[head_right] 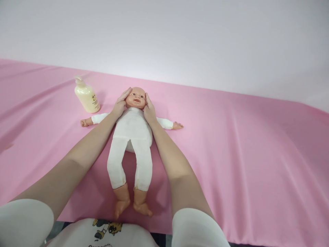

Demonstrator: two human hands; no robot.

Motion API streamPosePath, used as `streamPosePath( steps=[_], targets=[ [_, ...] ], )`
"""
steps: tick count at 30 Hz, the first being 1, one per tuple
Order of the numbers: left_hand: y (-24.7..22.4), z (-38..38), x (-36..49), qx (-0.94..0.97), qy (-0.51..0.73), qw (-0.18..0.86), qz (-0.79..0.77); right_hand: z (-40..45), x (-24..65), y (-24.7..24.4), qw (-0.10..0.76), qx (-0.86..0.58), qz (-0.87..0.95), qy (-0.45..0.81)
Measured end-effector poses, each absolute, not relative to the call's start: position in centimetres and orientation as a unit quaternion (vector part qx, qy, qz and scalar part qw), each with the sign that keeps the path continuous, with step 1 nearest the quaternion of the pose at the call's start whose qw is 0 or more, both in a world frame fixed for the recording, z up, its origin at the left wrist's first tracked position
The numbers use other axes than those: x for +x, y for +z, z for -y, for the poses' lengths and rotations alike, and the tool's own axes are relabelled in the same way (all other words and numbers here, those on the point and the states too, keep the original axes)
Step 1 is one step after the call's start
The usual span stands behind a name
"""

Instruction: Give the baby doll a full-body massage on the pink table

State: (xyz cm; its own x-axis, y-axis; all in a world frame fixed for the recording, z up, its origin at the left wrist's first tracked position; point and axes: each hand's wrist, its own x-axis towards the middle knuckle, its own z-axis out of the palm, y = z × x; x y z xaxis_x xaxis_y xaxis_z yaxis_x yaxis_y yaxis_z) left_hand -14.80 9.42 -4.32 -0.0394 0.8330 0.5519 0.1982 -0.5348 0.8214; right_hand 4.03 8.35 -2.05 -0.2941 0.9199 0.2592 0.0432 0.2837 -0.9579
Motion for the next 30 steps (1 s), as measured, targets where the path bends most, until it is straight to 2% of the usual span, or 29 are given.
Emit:
streamPosePath(
  steps=[9,19,30],
  targets=[
    [-4.8,-9.8,-15.0,0.656,0.595,0.264,-0.383,-8.8,4.0,-2.7,0.471,-0.375,0.662,0.446],
    [-5.2,-9.7,-15.5,0.736,0.545,0.184,-0.357,-9.8,4.4,-3.9,0.441,-0.357,0.714,0.411],
    [-5.2,-9.9,-14.9,0.635,0.609,0.288,-0.377,-8.8,3.9,-2.9,0.474,-0.368,0.654,0.462]
  ],
)
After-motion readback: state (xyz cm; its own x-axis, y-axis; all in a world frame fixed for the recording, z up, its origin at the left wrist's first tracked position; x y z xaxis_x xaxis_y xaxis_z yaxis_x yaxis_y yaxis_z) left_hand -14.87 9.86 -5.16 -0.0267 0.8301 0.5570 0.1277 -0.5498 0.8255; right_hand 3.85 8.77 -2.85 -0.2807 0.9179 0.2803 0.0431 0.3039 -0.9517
